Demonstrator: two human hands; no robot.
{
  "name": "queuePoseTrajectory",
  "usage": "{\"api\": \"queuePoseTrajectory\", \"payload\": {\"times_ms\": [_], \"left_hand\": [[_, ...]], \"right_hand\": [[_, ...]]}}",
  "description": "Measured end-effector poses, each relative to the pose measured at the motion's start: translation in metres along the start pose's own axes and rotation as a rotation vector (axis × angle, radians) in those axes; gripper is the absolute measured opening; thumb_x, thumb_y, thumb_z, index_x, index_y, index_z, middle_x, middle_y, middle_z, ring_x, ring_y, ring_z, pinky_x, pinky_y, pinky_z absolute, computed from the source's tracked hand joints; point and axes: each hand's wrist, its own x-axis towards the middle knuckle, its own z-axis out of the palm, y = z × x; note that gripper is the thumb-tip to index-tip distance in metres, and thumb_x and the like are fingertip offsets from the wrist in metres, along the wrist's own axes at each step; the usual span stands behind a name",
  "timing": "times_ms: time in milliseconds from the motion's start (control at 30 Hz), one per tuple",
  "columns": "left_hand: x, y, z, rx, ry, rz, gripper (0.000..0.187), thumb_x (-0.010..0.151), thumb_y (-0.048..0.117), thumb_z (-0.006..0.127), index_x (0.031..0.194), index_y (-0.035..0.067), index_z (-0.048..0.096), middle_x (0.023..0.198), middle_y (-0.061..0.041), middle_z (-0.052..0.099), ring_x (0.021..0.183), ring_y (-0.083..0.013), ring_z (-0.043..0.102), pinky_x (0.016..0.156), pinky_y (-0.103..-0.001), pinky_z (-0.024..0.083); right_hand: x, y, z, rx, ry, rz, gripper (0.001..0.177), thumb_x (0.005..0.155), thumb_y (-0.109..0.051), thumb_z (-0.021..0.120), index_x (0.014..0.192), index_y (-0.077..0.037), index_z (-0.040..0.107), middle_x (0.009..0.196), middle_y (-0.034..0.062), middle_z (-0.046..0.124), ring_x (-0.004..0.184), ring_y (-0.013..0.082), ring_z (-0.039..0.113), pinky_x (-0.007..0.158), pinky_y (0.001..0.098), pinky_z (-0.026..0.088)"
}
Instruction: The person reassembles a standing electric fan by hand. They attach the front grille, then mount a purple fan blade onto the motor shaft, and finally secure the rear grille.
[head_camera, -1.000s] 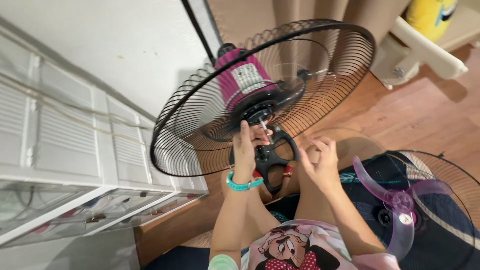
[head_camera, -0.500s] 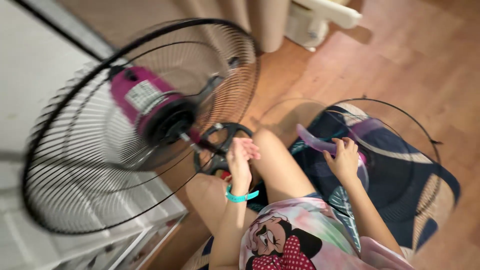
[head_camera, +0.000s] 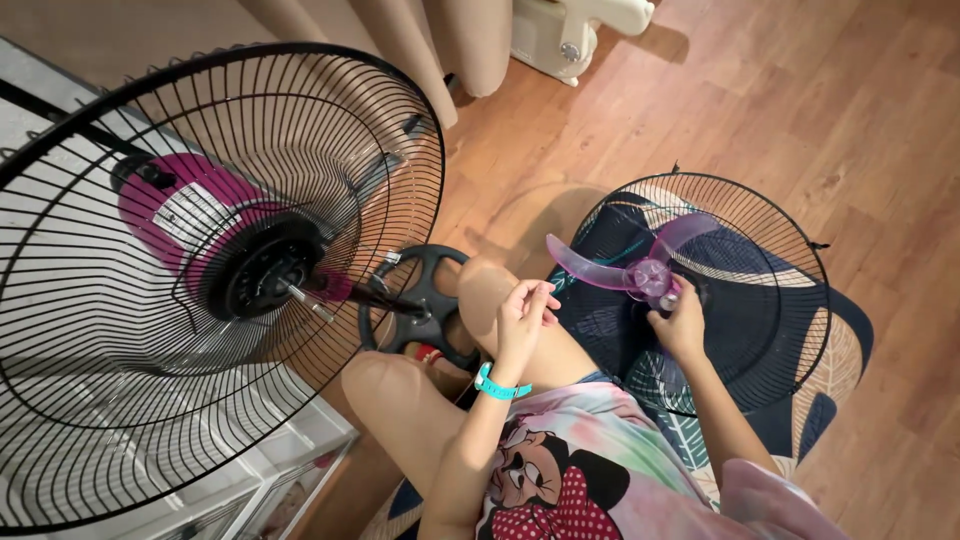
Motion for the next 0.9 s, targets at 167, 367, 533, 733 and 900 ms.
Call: {"api": "queuePoseTrajectory", "payload": {"times_ms": [167,367,533,733,900], "left_hand": [[-0.01,0.028,0.008,0.131,0.004,0.096,0.023,0.104,0.021,0.062,0.109,0.0,0.07,0.085,-0.006,0.071,0.07,-0.0115,0.065,0.064,-0.023,0.053],[-0.035,0.086,0.029,0.765,0.069,0.689,0.032,0.095,0.02,0.07,0.122,0.004,0.067,0.117,-0.016,0.069,0.114,-0.0336,0.061,0.097,-0.044,0.049],[-0.049,0.119,0.023,0.847,0.045,0.661,0.059,0.092,0.031,0.074,0.137,-0.003,0.057,0.123,-0.019,0.067,0.116,-0.0363,0.06,0.102,-0.046,0.044],[-0.076,0.131,-0.017,0.63,0.079,0.496,0.057,0.093,0.026,0.076,0.139,-0.003,0.058,0.113,-0.017,0.072,0.105,-0.0308,0.071,0.093,-0.041,0.056],[-0.102,0.144,-0.043,0.709,0.313,0.519,0.053,0.091,0.024,0.078,0.135,-0.002,0.063,0.105,-0.017,0.072,0.095,-0.0307,0.071,0.082,-0.039,0.057]], "right_hand": [[-0.003,-0.036,-0.024,-0.068,0.148,-0.059,0.073,0.072,-0.012,0.08,0.14,-0.006,0.053,0.126,0.0187,0.063,0.113,0.0367,0.063,0.094,0.044,0.051],[0.008,-0.107,-0.082,-0.057,0.104,-0.328,0.064,0.069,-0.009,0.079,0.131,-0.009,0.062,0.107,0.0132,0.064,0.097,0.0315,0.065,0.085,0.0405,0.053],[0.008,-0.177,-0.102,0.0,0.006,-0.594,0.06,0.065,-0.011,0.081,0.124,-0.011,0.068,0.093,0.0096,0.064,0.085,0.029,0.064,0.075,0.0387,0.052],[0.011,-0.247,-0.092,0.101,-0.038,-0.86,0.061,0.064,-0.012,0.081,0.123,-0.011,0.068,0.097,0.0089,0.065,0.085,0.0293,0.063,0.075,0.0393,0.049],[0.014,-0.293,-0.075,0.168,-0.218,-0.989,0.068,0.065,-0.012,0.08,0.131,-0.008,0.062,0.102,0.0108,0.064,0.09,0.0311,0.058,0.081,0.0404,0.045]]}}
